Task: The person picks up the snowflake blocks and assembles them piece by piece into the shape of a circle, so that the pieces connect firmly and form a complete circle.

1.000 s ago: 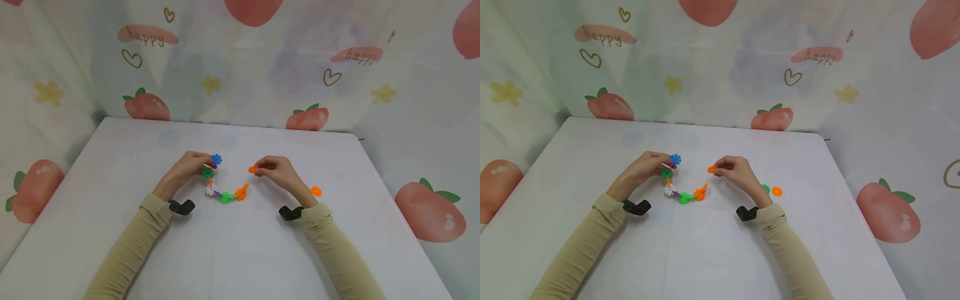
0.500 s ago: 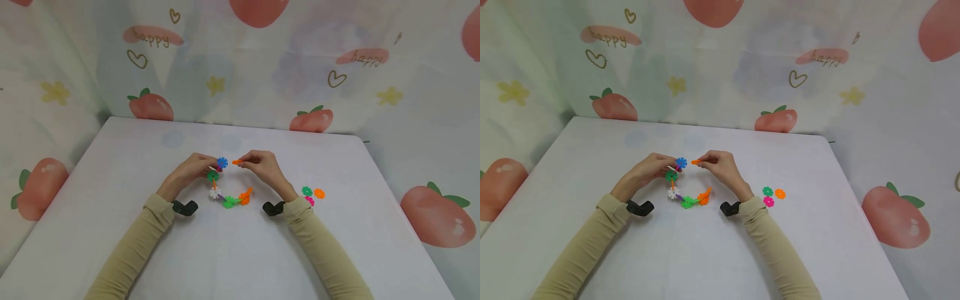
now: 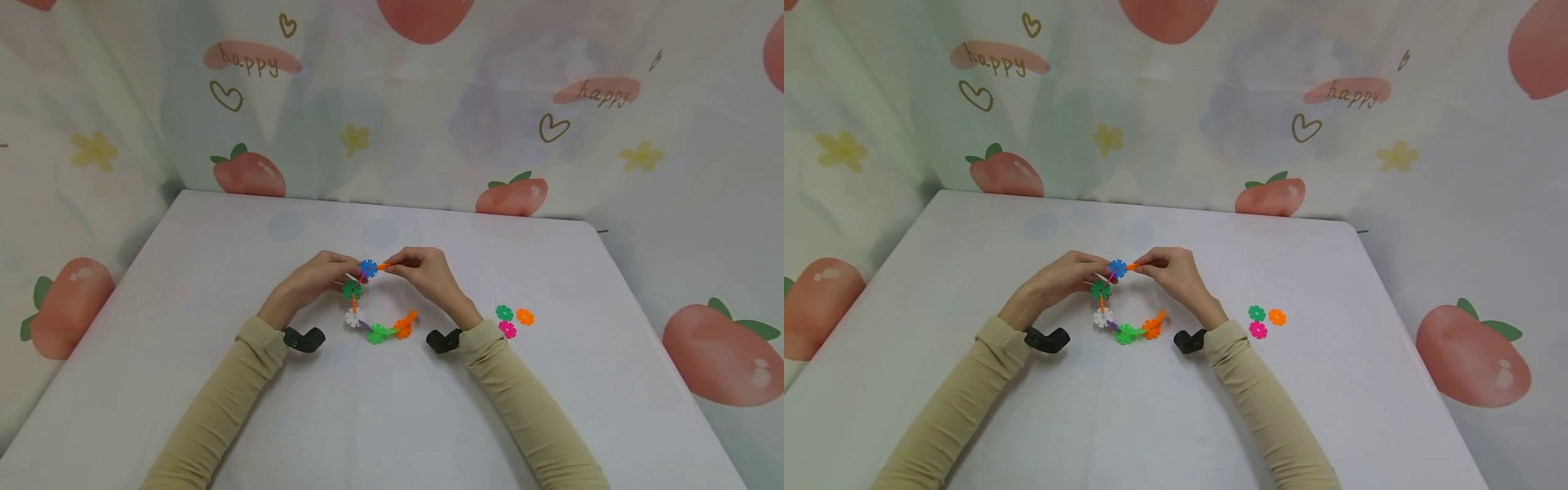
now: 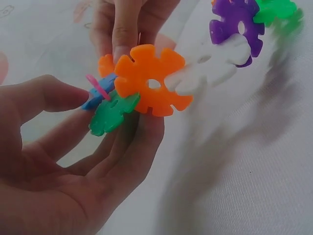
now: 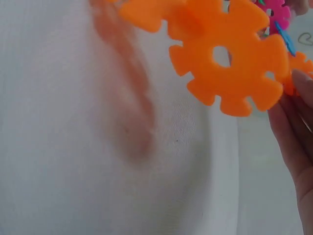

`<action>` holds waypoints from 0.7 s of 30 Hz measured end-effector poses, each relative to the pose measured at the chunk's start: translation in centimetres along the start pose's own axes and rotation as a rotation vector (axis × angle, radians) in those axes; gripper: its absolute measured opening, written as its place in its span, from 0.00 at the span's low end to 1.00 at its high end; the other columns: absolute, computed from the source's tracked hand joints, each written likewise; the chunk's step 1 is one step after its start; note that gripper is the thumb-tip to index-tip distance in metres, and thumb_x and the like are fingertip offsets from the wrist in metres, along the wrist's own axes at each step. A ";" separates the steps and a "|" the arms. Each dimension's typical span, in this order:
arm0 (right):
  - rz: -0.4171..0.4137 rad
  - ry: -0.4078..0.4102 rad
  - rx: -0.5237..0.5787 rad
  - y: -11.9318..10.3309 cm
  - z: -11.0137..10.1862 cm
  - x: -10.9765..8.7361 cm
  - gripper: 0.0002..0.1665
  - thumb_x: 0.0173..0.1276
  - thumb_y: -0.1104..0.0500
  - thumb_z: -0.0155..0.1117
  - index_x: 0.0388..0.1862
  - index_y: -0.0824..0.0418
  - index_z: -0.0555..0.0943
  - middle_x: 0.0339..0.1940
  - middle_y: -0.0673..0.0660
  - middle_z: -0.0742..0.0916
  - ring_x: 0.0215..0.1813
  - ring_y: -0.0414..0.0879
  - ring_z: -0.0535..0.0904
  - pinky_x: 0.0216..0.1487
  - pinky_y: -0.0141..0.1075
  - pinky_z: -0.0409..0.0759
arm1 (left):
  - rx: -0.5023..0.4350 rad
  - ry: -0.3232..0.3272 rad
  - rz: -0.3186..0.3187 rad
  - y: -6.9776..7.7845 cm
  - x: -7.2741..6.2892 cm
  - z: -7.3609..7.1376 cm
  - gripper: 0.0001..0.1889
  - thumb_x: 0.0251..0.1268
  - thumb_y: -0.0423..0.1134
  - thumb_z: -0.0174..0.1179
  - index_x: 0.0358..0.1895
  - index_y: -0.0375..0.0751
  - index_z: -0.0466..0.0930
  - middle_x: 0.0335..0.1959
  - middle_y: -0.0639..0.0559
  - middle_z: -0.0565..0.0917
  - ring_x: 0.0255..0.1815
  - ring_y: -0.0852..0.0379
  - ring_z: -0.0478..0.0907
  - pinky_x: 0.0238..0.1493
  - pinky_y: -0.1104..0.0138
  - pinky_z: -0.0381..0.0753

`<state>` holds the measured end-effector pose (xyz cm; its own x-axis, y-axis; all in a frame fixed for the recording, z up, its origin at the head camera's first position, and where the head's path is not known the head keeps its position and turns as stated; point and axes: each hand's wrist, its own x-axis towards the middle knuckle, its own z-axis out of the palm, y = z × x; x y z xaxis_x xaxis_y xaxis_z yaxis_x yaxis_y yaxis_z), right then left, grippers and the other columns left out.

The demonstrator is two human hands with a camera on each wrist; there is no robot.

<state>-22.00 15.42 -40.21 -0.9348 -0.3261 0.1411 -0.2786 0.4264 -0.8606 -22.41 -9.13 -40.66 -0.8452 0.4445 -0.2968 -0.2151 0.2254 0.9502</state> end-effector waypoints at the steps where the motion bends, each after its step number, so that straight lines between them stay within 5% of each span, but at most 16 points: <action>1: -0.001 -0.002 0.001 0.0 0.1 0.0 0.05 0.67 0.64 0.73 0.41 0.62 0.91 0.40 0.58 0.92 0.45 0.49 0.90 0.53 0.38 0.87 | -0.004 -0.008 0.005 0.0 0.0 0.0 0.18 0.77 0.42 0.56 0.55 0.31 0.85 0.47 0.44 0.87 0.47 0.50 0.82 0.51 0.62 0.83; 14: -0.073 -0.006 -0.074 -0.3 0.7 -0.1 0.05 0.66 0.65 0.74 0.39 0.62 0.92 0.37 0.56 0.93 0.42 0.48 0.91 0.48 0.36 0.88 | -0.035 -0.020 0.016 0.1 -0.3 0.1 0.17 0.77 0.37 0.56 0.58 0.26 0.83 0.39 0.49 0.86 0.34 0.57 0.82 0.39 0.69 0.83; 21: -0.149 0.030 -0.119 -0.4 0.7 -0.4 0.04 0.63 0.68 0.75 0.36 0.63 0.92 0.33 0.56 0.93 0.38 0.46 0.91 0.44 0.35 0.88 | -0.023 -0.014 0.025 -0.1 -0.2 0.7 0.15 0.77 0.35 0.58 0.56 0.27 0.84 0.38 0.44 0.90 0.29 0.60 0.83 0.35 0.71 0.84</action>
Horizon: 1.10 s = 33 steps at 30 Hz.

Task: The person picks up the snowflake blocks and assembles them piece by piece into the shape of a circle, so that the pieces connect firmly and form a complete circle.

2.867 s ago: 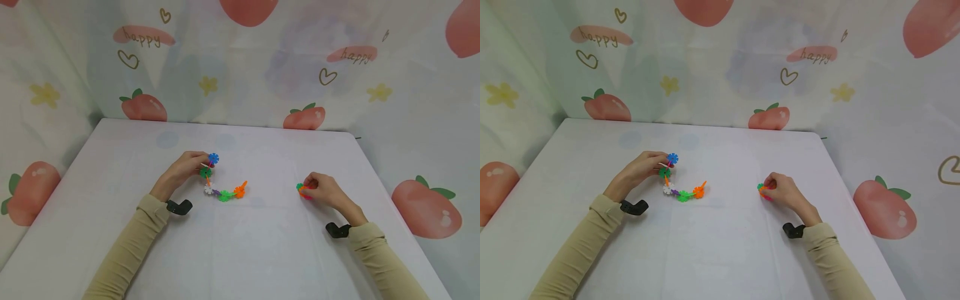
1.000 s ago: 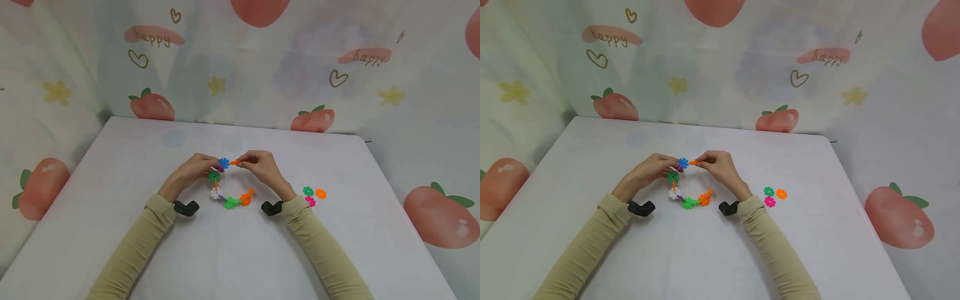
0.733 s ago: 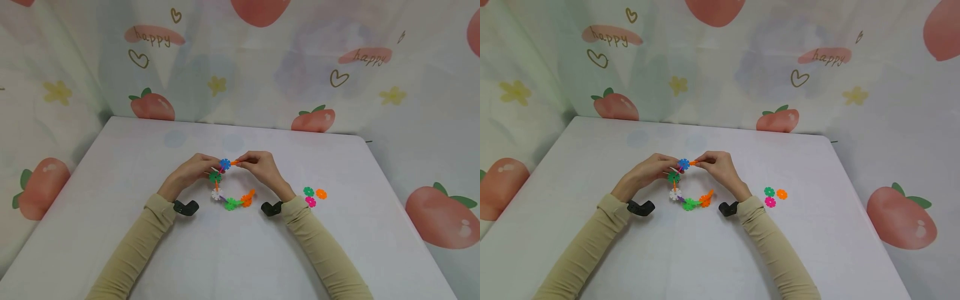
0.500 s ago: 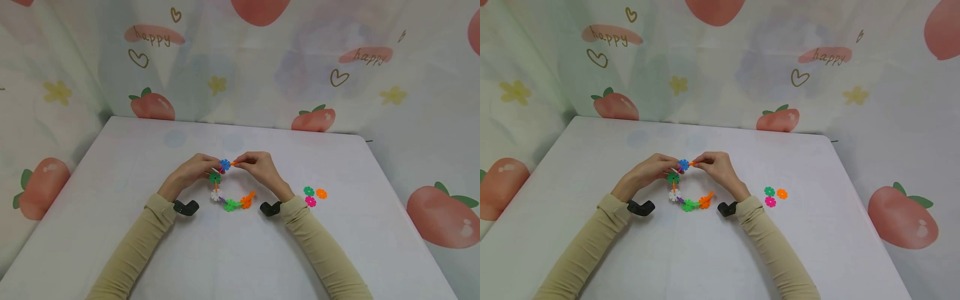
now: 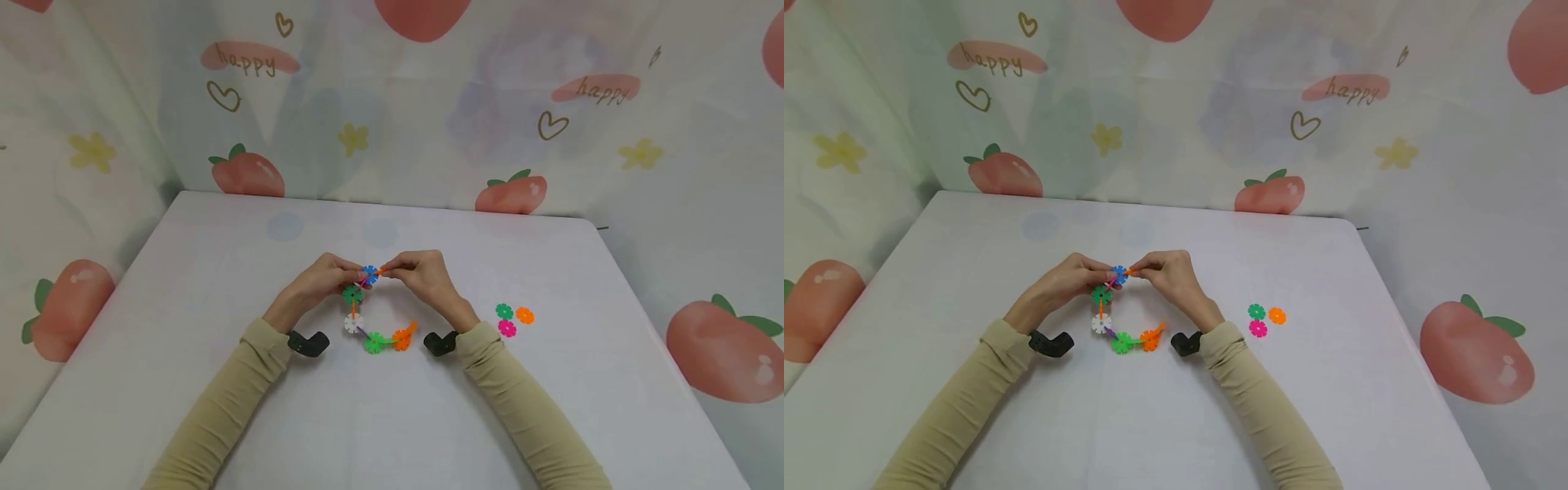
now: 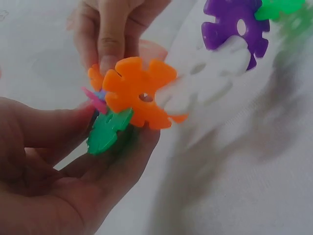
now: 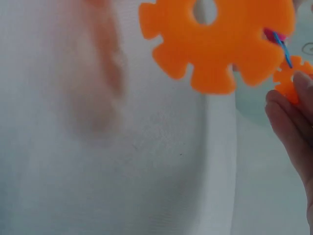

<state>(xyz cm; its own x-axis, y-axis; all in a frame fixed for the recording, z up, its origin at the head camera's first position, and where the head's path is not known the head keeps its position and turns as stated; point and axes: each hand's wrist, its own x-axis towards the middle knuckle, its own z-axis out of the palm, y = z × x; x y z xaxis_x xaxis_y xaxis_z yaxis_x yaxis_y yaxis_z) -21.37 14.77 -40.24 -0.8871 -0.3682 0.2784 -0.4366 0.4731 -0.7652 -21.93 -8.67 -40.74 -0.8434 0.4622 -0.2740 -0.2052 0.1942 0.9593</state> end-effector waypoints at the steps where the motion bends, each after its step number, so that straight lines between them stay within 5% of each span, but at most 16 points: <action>1: -0.014 0.001 0.000 0.0 -0.1 -0.1 0.03 0.63 0.68 0.75 0.36 0.63 0.92 0.33 0.57 0.93 0.37 0.47 0.91 0.43 0.35 0.88 | 0.007 0.005 -0.001 0.0 0.1 0.2 0.15 0.77 0.35 0.58 0.56 0.27 0.85 0.38 0.44 0.91 0.29 0.60 0.83 0.35 0.71 0.84; 7: -0.060 0.017 -0.006 0.3 0.5 -0.4 0.03 0.62 0.70 0.76 0.33 0.64 0.92 0.32 0.59 0.93 0.35 0.48 0.91 0.40 0.33 0.88 | 0.046 0.043 -0.012 -0.3 0.2 0.6 0.15 0.76 0.34 0.58 0.56 0.27 0.85 0.37 0.43 0.91 0.27 0.61 0.82 0.31 0.72 0.82; 16: 0.105 -0.014 0.135 1.1 0.8 -0.2 0.07 0.66 0.62 0.75 0.43 0.61 0.92 0.39 0.57 0.93 0.41 0.47 0.92 0.47 0.35 0.88 | -0.033 0.020 -0.034 -0.1 0.2 0.2 0.16 0.78 0.36 0.56 0.56 0.26 0.84 0.45 0.34 0.89 0.29 0.57 0.88 0.39 0.68 0.87; 22: 0.099 -0.079 0.030 1.6 -0.6 -0.4 0.24 0.68 0.65 0.72 0.63 0.62 0.83 0.54 0.59 0.90 0.49 0.50 0.90 0.54 0.41 0.87 | -0.086 -0.003 -0.063 -0.7 0.4 0.1 0.16 0.79 0.34 0.52 0.58 0.24 0.77 0.45 0.34 0.89 0.36 0.52 0.91 0.50 0.63 0.88; 33: 0.172 -0.055 -0.135 2.7 -5.2 -3.3 0.13 0.72 0.64 0.68 0.53 0.60 0.88 0.46 0.54 0.92 0.45 0.47 0.88 0.48 0.35 0.85 | -0.183 0.033 -0.087 -1.3 0.6 -1.3 0.20 0.82 0.39 0.51 0.63 0.24 0.72 0.41 0.39 0.88 0.38 0.51 0.91 0.51 0.66 0.87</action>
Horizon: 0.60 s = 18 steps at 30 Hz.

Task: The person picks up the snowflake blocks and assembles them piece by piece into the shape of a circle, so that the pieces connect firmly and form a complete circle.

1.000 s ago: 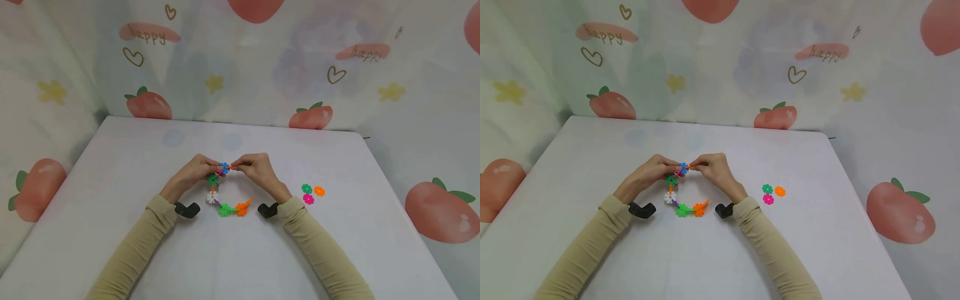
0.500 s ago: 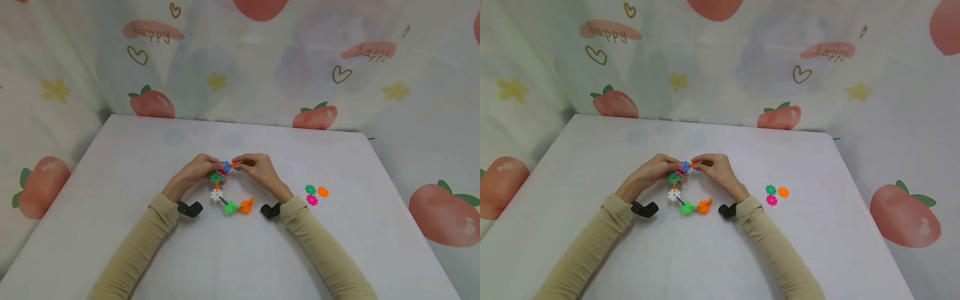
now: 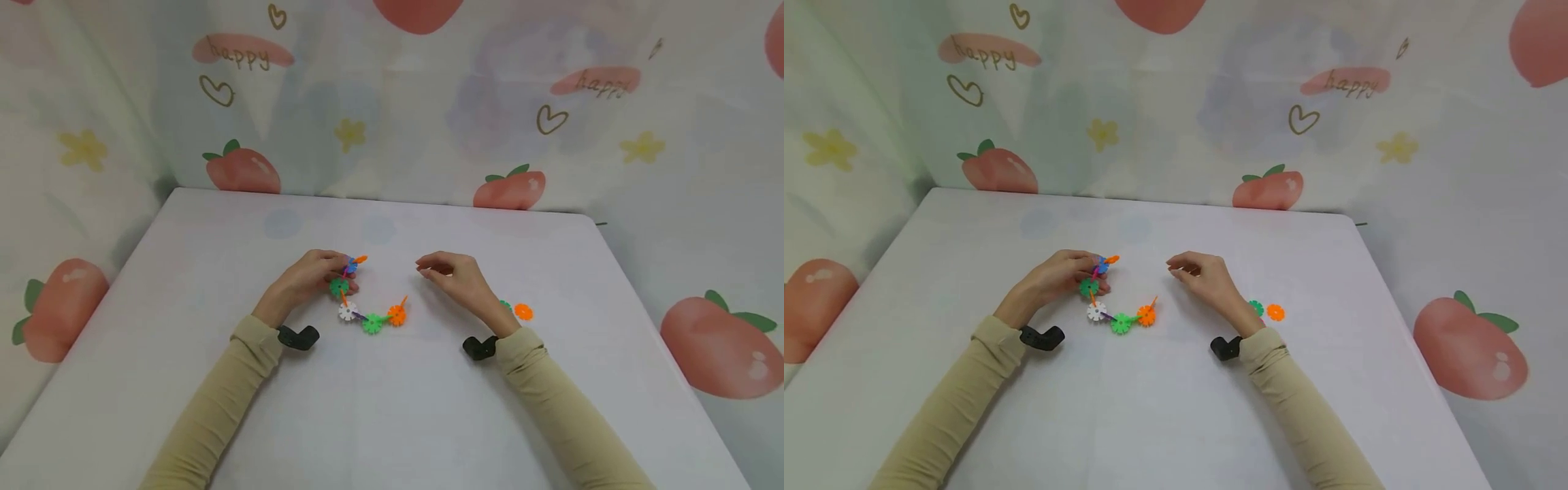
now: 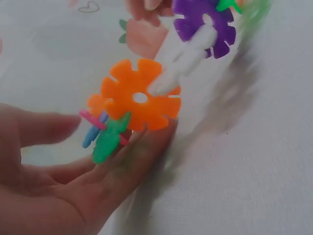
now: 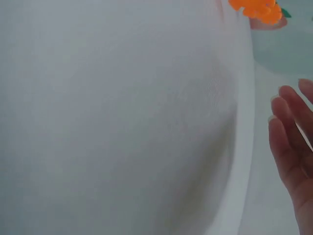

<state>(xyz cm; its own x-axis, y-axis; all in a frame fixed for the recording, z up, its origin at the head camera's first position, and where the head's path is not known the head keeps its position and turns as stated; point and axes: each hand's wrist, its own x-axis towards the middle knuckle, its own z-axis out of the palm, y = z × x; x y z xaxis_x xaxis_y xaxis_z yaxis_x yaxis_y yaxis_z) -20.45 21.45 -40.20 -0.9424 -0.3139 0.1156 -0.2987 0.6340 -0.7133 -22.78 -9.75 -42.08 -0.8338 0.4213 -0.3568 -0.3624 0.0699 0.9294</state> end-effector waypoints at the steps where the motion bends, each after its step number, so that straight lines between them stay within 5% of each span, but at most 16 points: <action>1: 0.002 0.004 -0.029 0.3 -0.4 -0.4 0.12 0.72 0.64 0.69 0.52 0.60 0.88 0.44 0.53 0.92 0.43 0.47 0.87 0.46 0.35 0.84 | 0.002 0.000 -0.008 0.0 0.0 0.0 0.21 0.82 0.41 0.52 0.62 0.24 0.73 0.39 0.40 0.88 0.37 0.51 0.91 0.50 0.66 0.87; 11: 0.015 0.020 -0.186 2.8 -4.1 -4.3 0.10 0.70 0.62 0.71 0.49 0.58 0.89 0.42 0.53 0.91 0.39 0.46 0.81 0.41 0.31 0.79 | 0.056 0.030 -0.047 0.1 0.0 0.2 0.23 0.78 0.46 0.60 0.59 0.27 0.79 0.32 0.45 0.89 0.32 0.53 0.90 0.43 0.66 0.88; 18: 0.151 -0.001 -0.267 4.8 -7.3 -7.0 0.13 0.70 0.60 0.71 0.52 0.59 0.88 0.44 0.56 0.90 0.40 0.48 0.80 0.38 0.31 0.78 | 0.074 0.041 -0.066 0.4 -0.1 0.2 0.25 0.77 0.50 0.60 0.62 0.31 0.79 0.35 0.44 0.90 0.34 0.53 0.91 0.44 0.67 0.87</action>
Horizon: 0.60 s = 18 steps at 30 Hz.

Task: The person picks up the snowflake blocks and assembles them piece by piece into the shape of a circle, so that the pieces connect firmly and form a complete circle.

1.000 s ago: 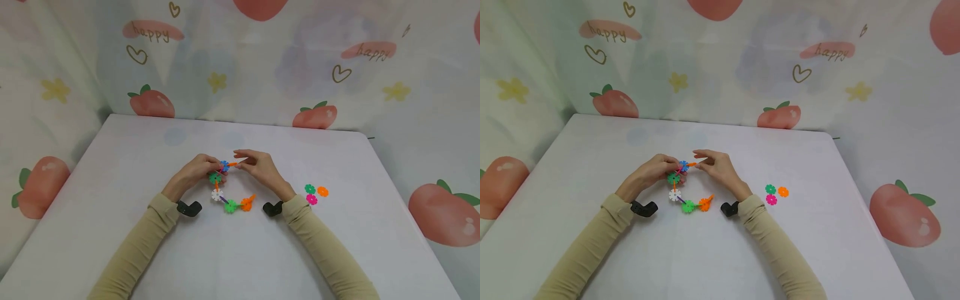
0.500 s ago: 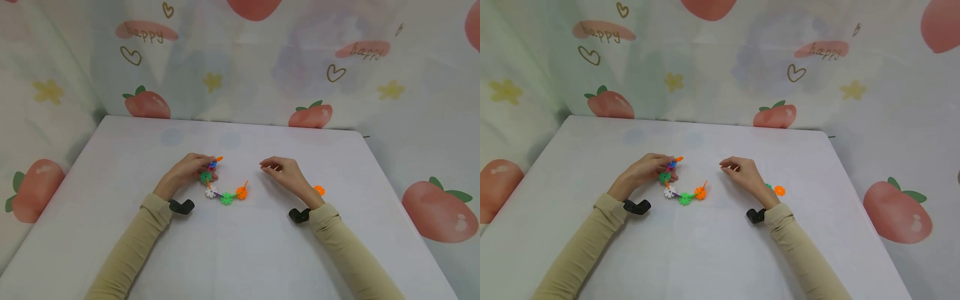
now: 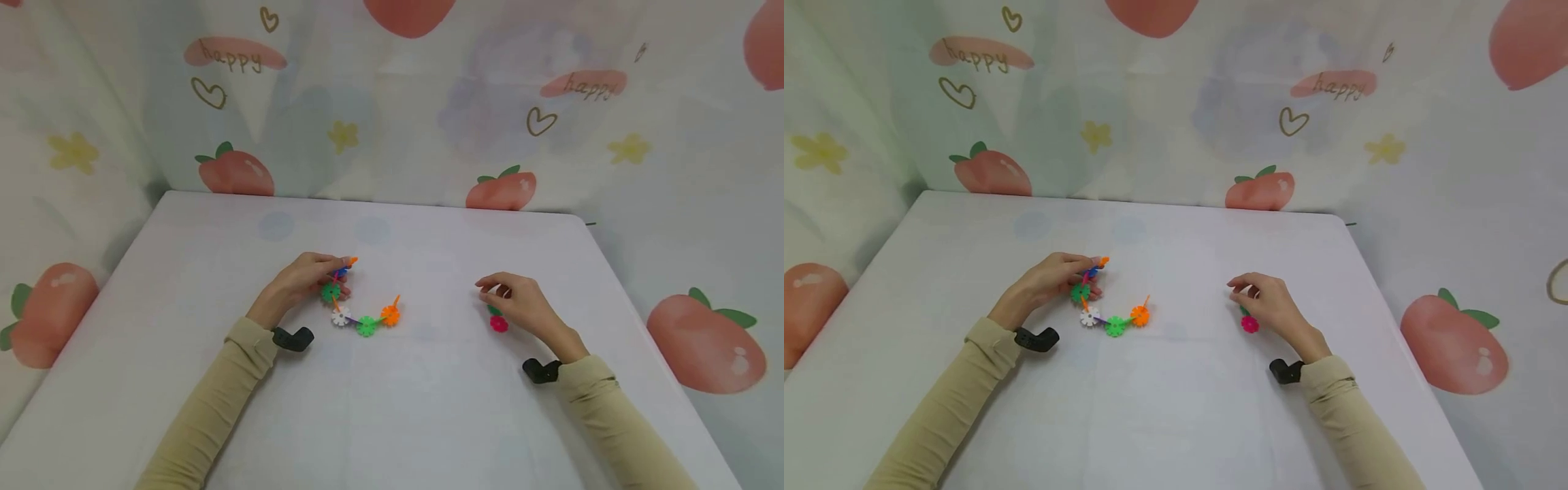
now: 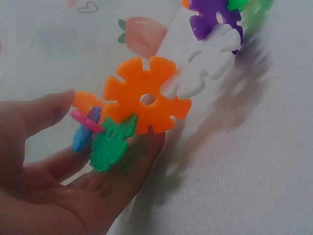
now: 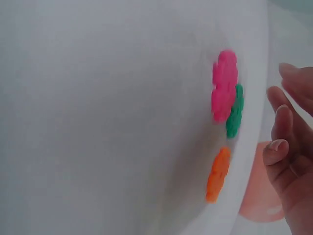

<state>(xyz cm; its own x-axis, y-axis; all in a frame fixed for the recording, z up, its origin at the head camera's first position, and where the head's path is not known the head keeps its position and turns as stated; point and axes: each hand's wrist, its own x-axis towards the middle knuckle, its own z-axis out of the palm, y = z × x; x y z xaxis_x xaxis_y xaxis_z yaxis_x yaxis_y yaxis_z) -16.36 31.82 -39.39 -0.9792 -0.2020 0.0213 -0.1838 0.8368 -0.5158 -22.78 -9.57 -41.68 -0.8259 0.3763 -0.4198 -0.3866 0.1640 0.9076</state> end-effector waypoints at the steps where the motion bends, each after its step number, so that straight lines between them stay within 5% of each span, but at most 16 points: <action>1: 0.021 -0.009 -0.008 0.4 -0.4 -0.4 0.14 0.71 0.59 0.71 0.53 0.59 0.87 0.44 0.57 0.89 0.40 0.48 0.80 0.37 0.32 0.79 | 0.002 0.001 -0.003 0.0 0.0 0.1 0.25 0.77 0.50 0.59 0.62 0.31 0.79 0.36 0.43 0.89 0.33 0.53 0.90 0.44 0.67 0.87; 18: 0.168 -0.061 -0.124 4.3 -3.0 -3.1 0.17 0.66 0.57 0.73 0.48 0.67 0.86 0.34 0.57 0.83 0.39 0.51 0.77 0.37 0.37 0.77 | 0.009 -0.012 -0.004 -0.2 0.2 0.5 0.24 0.79 0.48 0.57 0.62 0.27 0.77 0.35 0.45 0.89 0.35 0.54 0.90 0.47 0.67 0.88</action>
<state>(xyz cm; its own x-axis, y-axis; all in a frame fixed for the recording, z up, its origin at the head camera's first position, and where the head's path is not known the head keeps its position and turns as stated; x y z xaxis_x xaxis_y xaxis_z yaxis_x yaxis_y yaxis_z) -14.37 37.58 -39.08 -0.9906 -0.0817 -0.1098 -0.0315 0.9168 -0.3982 -22.65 -9.10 -41.96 -0.8194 0.3866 -0.4232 -0.3861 0.1733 0.9060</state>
